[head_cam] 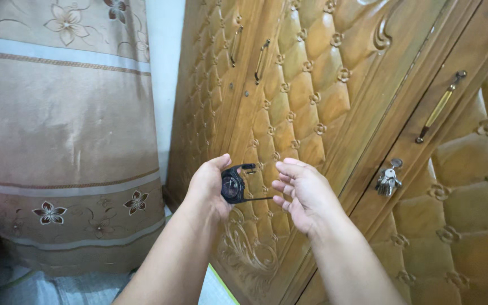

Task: The person removes jewelry from a plastic bag and places it into a red box, then closes the box and puts it into a drawer. They then pick up a watch from the drawer, close the drawer, and put the watch on their wrist.

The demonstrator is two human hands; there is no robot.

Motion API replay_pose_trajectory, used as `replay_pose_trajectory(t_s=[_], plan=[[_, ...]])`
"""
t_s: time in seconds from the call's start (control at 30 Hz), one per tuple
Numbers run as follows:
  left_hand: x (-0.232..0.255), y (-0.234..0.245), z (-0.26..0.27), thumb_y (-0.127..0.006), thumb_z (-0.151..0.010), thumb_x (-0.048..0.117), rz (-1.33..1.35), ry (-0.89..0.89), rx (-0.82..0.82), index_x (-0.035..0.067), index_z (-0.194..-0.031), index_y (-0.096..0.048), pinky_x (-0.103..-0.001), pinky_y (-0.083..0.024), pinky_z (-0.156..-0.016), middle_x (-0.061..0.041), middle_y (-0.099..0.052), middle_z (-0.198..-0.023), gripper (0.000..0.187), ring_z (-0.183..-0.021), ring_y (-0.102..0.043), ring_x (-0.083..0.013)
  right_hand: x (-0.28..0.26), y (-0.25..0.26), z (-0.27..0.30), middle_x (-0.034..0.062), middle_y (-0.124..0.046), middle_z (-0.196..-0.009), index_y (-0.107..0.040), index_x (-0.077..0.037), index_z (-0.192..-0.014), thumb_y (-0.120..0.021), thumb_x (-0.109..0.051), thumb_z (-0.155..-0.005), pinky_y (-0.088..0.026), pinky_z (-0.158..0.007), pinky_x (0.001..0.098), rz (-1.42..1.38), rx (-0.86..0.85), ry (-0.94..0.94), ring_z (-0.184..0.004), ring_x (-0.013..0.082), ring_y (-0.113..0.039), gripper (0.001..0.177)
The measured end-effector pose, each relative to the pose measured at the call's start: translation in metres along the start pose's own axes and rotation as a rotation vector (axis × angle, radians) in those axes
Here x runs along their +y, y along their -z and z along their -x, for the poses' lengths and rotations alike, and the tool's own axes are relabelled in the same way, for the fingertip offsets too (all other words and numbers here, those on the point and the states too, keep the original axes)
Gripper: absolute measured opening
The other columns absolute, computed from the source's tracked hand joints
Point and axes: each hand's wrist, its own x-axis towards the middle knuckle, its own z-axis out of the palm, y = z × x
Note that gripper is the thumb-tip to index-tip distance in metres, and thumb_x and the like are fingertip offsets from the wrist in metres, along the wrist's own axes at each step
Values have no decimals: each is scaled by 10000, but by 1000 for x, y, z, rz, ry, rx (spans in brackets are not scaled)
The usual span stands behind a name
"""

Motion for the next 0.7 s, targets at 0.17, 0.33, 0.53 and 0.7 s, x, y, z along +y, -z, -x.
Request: replay_pose_trajectory(t_s=[0.17,0.33,0.53,0.7], plan=[[-1,9,10,-568,-992,319,-11,-22,31,99,-1002,-615,-369,-532,-619,-64,-639,-791,225,-657,-607,-204,-3,-3,15,12,-586,-1026,-611,-199,-1255,-728,-244,-850,-495,-836,437,-3,-51,-8,-961,203,-601,424],[-6,-13,14,-580,-983,311,-29,-40,13,101,-991,-595,-374,-520,-582,-58,-614,-787,211,-642,-584,-202,-27,15,30,7,-607,-990,-637,-185,-1213,-710,-237,-866,-506,-824,436,8,-35,61,-929,199,-624,358],[-29,-38,22,-594,-982,285,-38,4,-43,113,-1003,-591,-353,-514,-580,-47,-607,-795,173,-640,-572,-181,-53,40,52,-6,-628,-941,-643,-185,-1167,-700,-246,-879,-507,-784,407,3,24,137,-881,186,-642,300],[-27,-28,44,-588,-982,293,-83,40,-23,119,-1012,-611,-342,-514,-587,-38,-611,-801,178,-654,-583,-173,-50,16,67,-8,-634,-943,-640,-172,-1157,-701,-247,-883,-509,-789,406,-21,-37,106,-884,180,-648,291]])
